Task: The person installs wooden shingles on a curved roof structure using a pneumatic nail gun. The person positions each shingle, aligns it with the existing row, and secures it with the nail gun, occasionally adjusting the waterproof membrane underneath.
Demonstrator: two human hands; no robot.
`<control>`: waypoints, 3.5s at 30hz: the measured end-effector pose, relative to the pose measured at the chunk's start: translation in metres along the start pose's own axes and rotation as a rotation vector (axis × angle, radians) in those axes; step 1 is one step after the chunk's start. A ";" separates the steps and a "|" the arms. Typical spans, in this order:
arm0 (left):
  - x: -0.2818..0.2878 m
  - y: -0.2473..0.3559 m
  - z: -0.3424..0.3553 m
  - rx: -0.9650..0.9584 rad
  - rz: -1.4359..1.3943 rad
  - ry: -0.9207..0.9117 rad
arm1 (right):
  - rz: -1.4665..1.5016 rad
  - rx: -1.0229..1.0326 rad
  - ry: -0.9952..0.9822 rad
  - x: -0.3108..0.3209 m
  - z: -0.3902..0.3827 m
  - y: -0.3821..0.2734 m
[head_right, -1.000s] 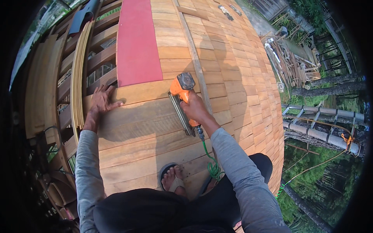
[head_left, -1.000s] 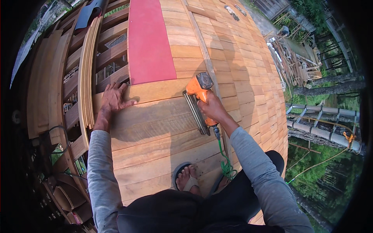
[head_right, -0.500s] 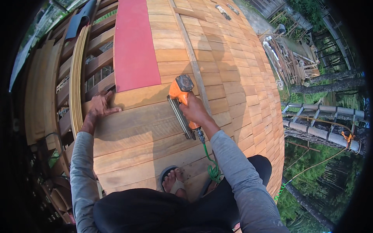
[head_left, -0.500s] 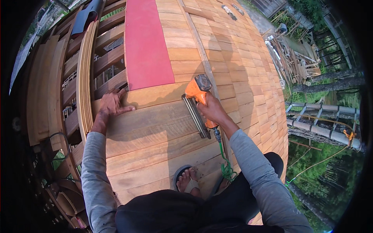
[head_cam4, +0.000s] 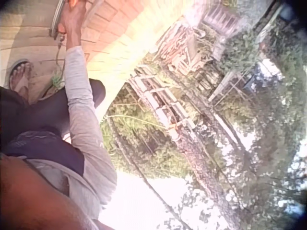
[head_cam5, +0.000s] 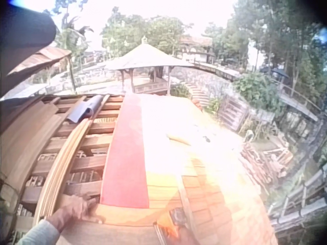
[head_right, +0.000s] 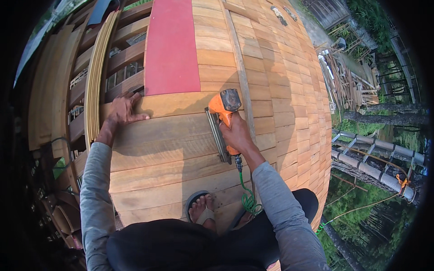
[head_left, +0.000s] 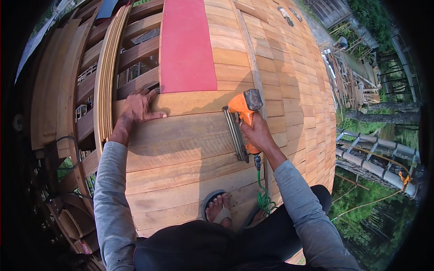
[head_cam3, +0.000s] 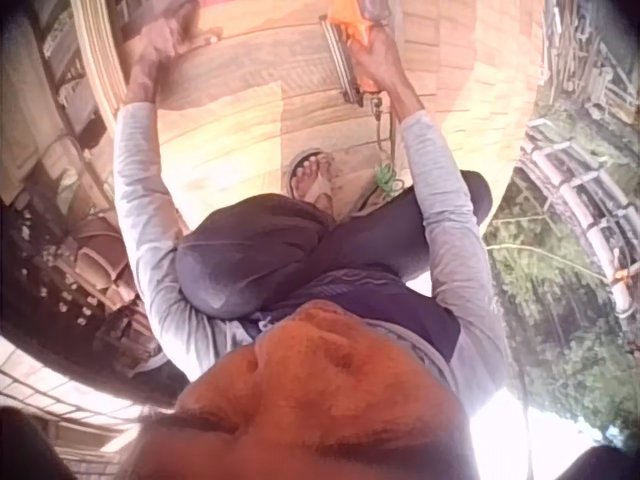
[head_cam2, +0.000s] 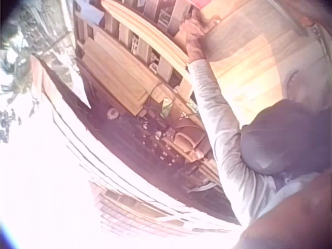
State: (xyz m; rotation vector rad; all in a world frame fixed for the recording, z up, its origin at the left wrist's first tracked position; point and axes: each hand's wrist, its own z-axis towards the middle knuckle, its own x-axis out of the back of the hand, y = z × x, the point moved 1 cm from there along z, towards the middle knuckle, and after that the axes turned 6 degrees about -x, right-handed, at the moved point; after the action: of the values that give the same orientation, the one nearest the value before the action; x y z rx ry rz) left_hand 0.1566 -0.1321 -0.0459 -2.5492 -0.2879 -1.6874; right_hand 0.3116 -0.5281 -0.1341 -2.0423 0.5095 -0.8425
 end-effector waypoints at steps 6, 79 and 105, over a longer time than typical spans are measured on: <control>0.000 0.002 -0.002 -0.006 0.003 0.029 | 0.045 -0.022 0.025 0.004 -0.006 -0.012; 0.049 -0.134 -0.159 0.439 -0.421 0.523 | -0.274 0.605 -0.362 -0.201 -0.027 -0.274; 0.050 -0.137 -0.160 0.449 -0.391 0.474 | -0.361 0.657 -0.544 -0.199 -0.095 -0.251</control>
State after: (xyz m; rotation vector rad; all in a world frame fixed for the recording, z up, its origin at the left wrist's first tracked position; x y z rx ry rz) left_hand 0.0036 -0.0181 0.0569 -1.7925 -1.0379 -1.9978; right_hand 0.1171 -0.3177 0.0377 -1.6464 -0.4069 -0.5159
